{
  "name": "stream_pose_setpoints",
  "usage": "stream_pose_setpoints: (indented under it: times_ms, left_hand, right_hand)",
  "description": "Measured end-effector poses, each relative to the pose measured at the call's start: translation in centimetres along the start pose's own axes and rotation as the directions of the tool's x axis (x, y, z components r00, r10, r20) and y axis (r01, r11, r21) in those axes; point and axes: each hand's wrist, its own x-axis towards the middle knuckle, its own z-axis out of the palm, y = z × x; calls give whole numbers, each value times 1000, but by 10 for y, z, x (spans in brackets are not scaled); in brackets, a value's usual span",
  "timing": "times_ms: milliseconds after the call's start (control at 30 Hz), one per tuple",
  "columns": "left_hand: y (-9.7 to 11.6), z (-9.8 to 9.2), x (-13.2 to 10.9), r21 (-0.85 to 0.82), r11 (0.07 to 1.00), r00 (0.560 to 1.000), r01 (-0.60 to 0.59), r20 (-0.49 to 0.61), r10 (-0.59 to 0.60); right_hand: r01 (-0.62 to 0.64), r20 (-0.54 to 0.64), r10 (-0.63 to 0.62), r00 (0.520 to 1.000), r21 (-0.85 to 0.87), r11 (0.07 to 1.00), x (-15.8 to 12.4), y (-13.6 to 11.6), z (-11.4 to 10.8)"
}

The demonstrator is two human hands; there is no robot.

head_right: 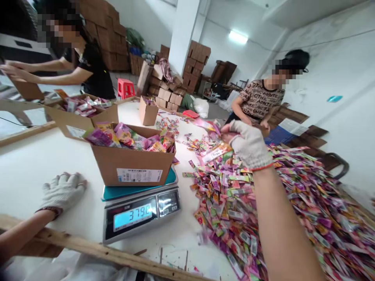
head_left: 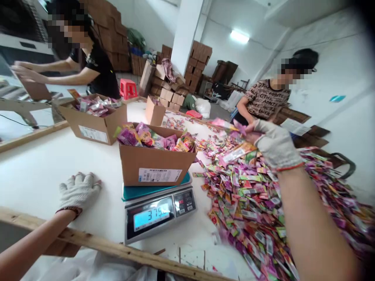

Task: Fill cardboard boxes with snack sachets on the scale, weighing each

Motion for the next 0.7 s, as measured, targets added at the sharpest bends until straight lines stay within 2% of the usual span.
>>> stream_pose_setpoints:
  times_ms: [67, 100, 167, 200, 267, 333, 367, 400, 433, 467, 500, 533, 633, 700]
  left_hand:
    - [-1, 1, -1, 13, 1000, 1000, 8, -4, -8]
    - [-1, 2, -1, 18, 1000, 1000, 10, -10, -10]
    - [-2, 3, -2, 24, 1000, 1000, 17, -18, -16]
    - [-2, 4, -1, 25, 999, 1000, 21, -20, -21]
    - [-3, 5, -1, 20, 999, 999, 32, -21, -32]
    - [-3, 7, -1, 9, 999, 999, 41, -21, -41]
    - [-3, 7, 0, 1, 999, 999, 41, -22, -41]
    - [-3, 8, 0, -7, 999, 999, 42, -23, -42]
    - [-3, 9, 0, -16, 999, 999, 42, -25, -42]
    - [-3, 9, 1, -26, 999, 999, 42, -28, -43]
    - [-2, 10, 1, -36, 998, 999, 42, -32, -44]
    - [-2, 9, 2, -47, 998, 998, 43, -38, -45]
    - [0, 7, 1, -80, 996, 998, 38, -47, -42]
    - [1, 3, -1, -105, 994, 998, 34, -46, -39]
  right_hand:
    - [222, -12, -222, 975, 94, 970, 33, -53, 8]
    - [336, 6, -341, 940, 157, 929, 46, -78, 17]
    - [499, 89, -546, 833, 303, 812, 62, -120, 45]
    - [536, 148, -623, 768, 385, 752, 66, -136, 64]
    - [535, 317, -721, 616, 503, 678, 65, -160, 106]
    - [500, 505, -739, 447, 543, 674, 58, -173, 144]
    - [486, 571, -728, 380, 546, 682, 55, -175, 158]
    - [475, 616, -712, 336, 542, 693, 53, -174, 168]
    - [469, 639, -701, 317, 537, 701, 52, -172, 172]
    - [456, 643, -692, 328, 534, 712, 54, -168, 171]
    - [432, 636, -683, 359, 536, 725, 56, -164, 165]
    - [394, 618, -671, 410, 543, 742, 60, -160, 157]
    - [201, 498, -588, 638, 629, 751, 67, -151, 126]
    - [85, 387, -463, 798, 688, 721, 61, -145, 107]
